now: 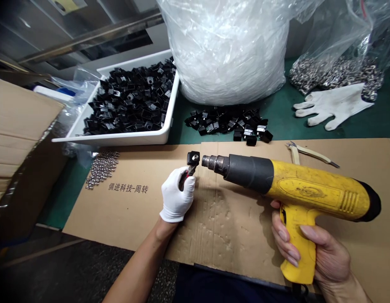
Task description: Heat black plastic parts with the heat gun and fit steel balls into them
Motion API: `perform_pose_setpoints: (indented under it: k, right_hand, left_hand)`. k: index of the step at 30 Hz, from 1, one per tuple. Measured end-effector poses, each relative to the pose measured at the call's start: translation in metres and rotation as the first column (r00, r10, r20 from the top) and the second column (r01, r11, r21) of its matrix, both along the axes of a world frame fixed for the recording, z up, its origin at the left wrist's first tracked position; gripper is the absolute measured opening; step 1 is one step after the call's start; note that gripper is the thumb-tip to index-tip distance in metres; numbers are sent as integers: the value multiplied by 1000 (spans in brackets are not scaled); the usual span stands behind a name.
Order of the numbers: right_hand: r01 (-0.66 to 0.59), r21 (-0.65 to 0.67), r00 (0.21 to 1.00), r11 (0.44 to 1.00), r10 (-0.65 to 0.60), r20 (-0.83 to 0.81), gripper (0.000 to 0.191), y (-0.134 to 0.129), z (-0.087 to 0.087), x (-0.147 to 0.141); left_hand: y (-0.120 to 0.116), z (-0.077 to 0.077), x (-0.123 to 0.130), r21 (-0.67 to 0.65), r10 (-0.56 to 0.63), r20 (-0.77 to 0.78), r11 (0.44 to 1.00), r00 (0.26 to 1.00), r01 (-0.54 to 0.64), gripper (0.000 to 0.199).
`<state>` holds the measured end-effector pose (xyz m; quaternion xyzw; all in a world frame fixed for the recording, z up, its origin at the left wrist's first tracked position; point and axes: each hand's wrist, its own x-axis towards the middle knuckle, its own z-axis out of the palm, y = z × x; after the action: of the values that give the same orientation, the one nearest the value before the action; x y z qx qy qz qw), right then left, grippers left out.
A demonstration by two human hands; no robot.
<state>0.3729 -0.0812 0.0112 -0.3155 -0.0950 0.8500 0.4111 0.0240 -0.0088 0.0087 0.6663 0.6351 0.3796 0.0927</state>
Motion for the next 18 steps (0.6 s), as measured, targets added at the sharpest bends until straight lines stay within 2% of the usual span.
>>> perform_pose_setpoints:
  k: [5,10,18]
  right_hand:
    - [13,-54,999,998,-12,37,45,3,8,-6]
    - [12,-46,1000,999,-11,25,45,3,10,-8]
    - [3,-86,997,996,3,72,44,6,17,-9]
  left_hand:
    - [0,2,1,-23,11,1,1000,1000,-11,37]
    - [0,3,1,-40,22,0,999,1000,-22,40]
    - [0,0,0,-3,0,1,1000,1000,0,35]
